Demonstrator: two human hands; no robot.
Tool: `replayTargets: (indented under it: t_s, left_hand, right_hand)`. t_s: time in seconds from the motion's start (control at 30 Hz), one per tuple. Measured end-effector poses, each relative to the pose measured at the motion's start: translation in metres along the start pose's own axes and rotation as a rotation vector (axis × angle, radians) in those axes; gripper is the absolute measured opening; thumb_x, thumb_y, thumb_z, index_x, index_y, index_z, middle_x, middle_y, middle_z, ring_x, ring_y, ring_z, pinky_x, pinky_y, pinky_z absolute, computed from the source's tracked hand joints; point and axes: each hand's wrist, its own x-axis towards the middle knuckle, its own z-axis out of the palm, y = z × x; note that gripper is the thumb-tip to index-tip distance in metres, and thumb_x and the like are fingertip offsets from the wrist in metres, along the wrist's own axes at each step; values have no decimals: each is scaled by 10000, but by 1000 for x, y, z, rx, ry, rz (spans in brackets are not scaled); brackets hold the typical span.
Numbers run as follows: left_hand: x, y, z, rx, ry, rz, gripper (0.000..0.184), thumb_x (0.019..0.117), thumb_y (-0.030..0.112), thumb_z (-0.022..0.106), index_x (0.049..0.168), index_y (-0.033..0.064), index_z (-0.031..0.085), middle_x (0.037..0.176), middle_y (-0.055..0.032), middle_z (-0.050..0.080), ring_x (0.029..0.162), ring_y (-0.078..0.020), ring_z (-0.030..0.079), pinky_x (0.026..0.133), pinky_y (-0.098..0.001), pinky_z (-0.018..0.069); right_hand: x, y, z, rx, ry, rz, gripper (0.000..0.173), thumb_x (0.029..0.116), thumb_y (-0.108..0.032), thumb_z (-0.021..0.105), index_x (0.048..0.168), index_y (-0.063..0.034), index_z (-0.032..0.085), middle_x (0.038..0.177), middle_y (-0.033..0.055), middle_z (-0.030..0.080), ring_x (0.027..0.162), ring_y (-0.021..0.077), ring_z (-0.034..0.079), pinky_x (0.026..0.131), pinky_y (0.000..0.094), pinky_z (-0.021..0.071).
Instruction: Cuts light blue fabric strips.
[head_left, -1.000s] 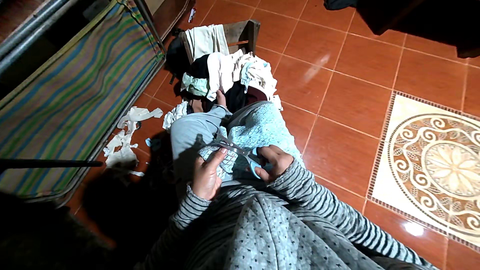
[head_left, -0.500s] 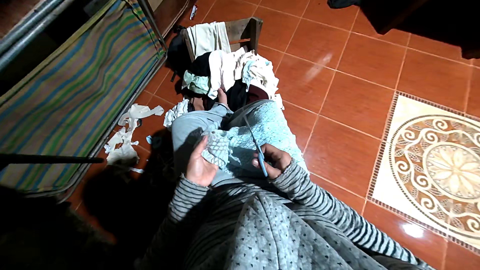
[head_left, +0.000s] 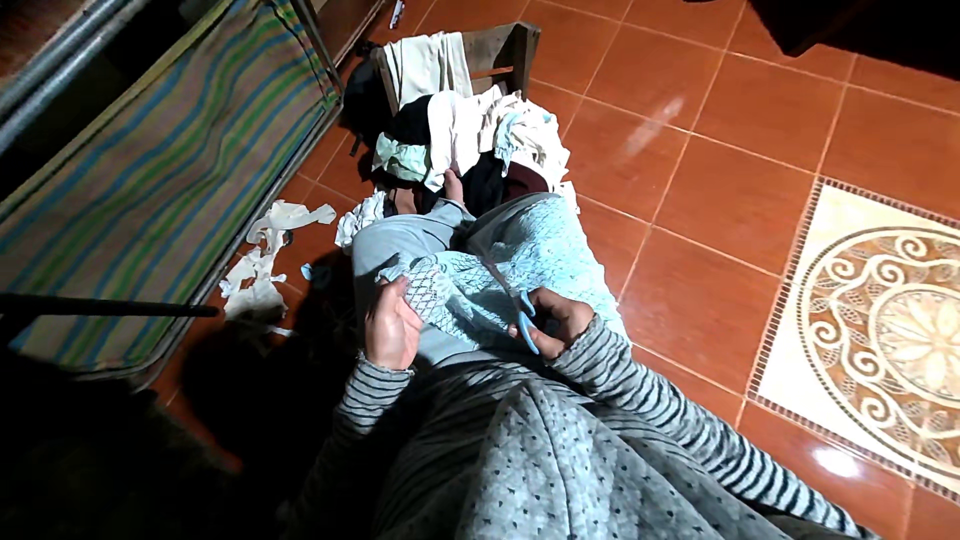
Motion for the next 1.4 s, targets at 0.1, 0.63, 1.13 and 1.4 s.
replayTargets:
  t_s: [0.1, 0.63, 1.13, 1.4]
  left_hand:
    - [-3, 6, 1, -61, -4, -112, 391, 1118, 184, 175, 1185, 41, 533, 1002, -110, 711, 917, -180, 723, 838, -359, 608]
    - [1, -19, -12, -169, -74, -539, 356, 1129, 216, 261, 1067, 68, 579, 882, -65, 700, 813, -124, 713, 740, -268, 604]
    - [-17, 7, 1, -57, -96, -412, 514, 1127, 400, 202, 1246, 42, 550, 1021, -109, 718, 926, -184, 726, 813, -341, 618]
    - [-16, 4, 0, -101, -196, -453, 554, 1119, 431, 170, 1233, 51, 556, 1030, -101, 727, 941, -176, 731, 832, -324, 616]
  right_hand:
    - [0, -4, -1, -166, -14, 3, 462, 812, -356, 756, 1041, 40, 688, 872, 154, 703, 765, 235, 678, 712, 415, 571]
    - [1, -6, -2, -185, -57, 48, 441, 819, -308, 750, 1042, 64, 670, 874, 183, 693, 776, 270, 677, 721, 441, 560]
    - [-2, -12, -1, -306, 5, -159, 476, 784, -377, 750, 991, 50, 707, 869, 199, 702, 817, 360, 685, 739, 490, 561]
    - [0, -6, 3, -418, 71, -268, 440, 803, -373, 721, 932, 47, 706, 807, 198, 699, 760, 383, 686, 689, 502, 559]
